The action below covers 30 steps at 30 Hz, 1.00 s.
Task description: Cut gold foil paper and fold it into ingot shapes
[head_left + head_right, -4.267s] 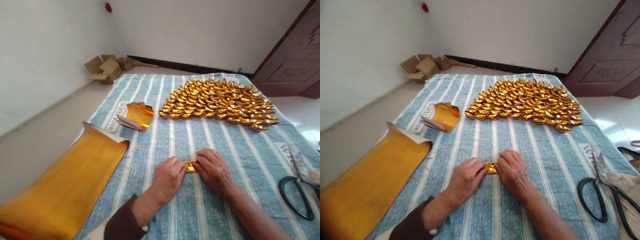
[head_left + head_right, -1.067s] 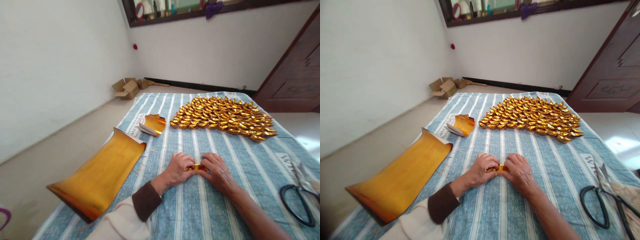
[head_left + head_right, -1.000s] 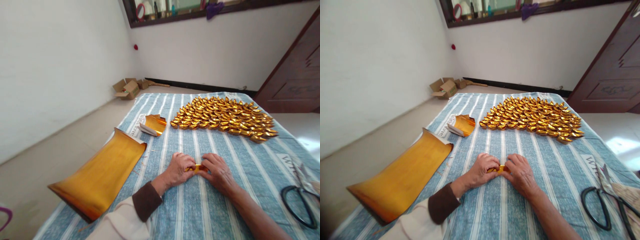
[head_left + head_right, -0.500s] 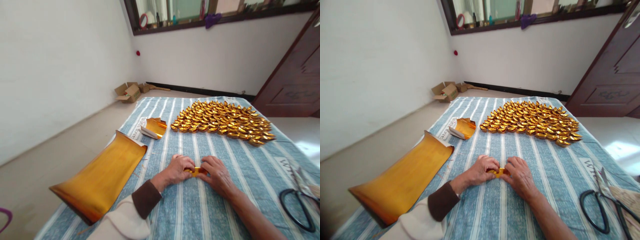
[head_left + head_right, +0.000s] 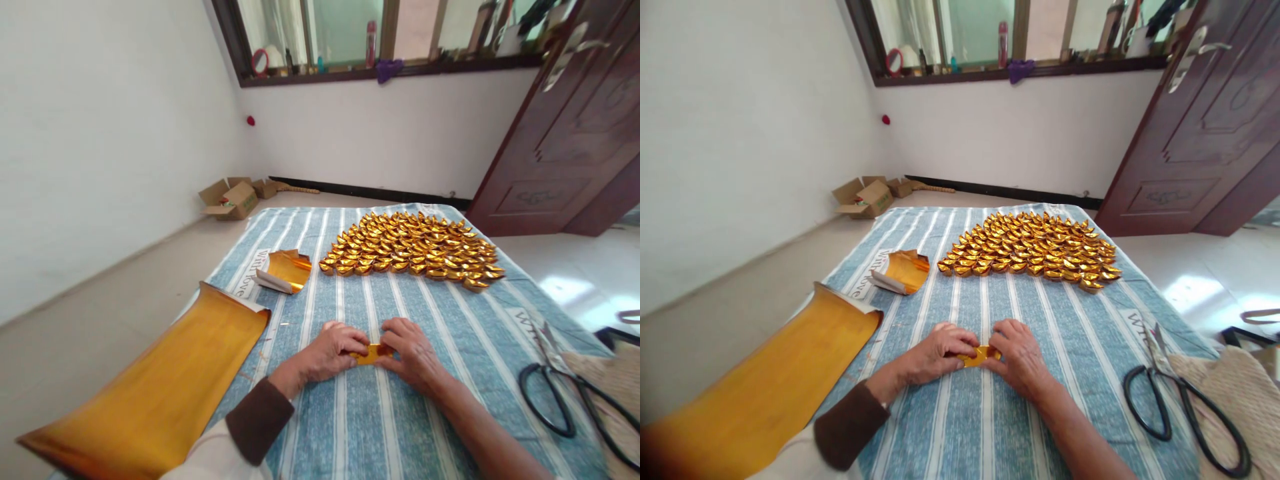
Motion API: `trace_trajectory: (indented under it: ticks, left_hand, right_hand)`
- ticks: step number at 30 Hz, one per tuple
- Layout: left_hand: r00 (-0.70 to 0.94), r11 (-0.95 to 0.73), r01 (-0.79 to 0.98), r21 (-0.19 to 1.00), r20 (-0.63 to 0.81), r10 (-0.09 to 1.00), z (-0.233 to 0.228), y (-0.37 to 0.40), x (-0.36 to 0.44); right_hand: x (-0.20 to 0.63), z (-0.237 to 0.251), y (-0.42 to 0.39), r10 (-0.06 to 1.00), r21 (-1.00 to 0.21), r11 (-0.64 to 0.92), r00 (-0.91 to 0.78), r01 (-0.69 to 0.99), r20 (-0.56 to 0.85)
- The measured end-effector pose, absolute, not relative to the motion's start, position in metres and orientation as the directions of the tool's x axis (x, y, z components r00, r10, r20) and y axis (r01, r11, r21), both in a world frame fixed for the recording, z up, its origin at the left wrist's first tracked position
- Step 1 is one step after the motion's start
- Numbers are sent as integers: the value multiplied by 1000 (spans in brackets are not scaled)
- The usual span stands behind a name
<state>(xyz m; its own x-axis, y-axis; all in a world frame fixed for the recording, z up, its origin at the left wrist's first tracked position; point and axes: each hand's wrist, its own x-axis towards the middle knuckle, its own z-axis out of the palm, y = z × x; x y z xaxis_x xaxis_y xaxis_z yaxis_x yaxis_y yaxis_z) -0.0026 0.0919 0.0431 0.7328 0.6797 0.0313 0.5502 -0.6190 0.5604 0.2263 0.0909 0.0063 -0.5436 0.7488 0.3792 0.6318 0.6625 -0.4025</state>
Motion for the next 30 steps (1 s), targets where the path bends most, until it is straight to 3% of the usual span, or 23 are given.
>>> trace_trajectory:
  ticks: [14, 21, 26, 30]
  left_hand:
    - [765, -660, 573, 486, -27, 644, 53, 95, -3]
    - [745, -630, 598, 495, -56, 665, 58, 95, 9]
    - [601, -545, 665, 511, 68, 796, 41, 94, 20]
    - [608, -582, 602, 547, 158, 778, 33, 93, 18]
  right_hand:
    - [234, 2, 96, 766, -535, 632, -553, 560, 326]
    - [232, 2, 97, 775, -535, 623, -543, 571, 322]
    - [230, 5, 96, 777, -534, 623, -529, 571, 341]
    - [228, 6, 95, 775, -539, 627, -517, 563, 362]
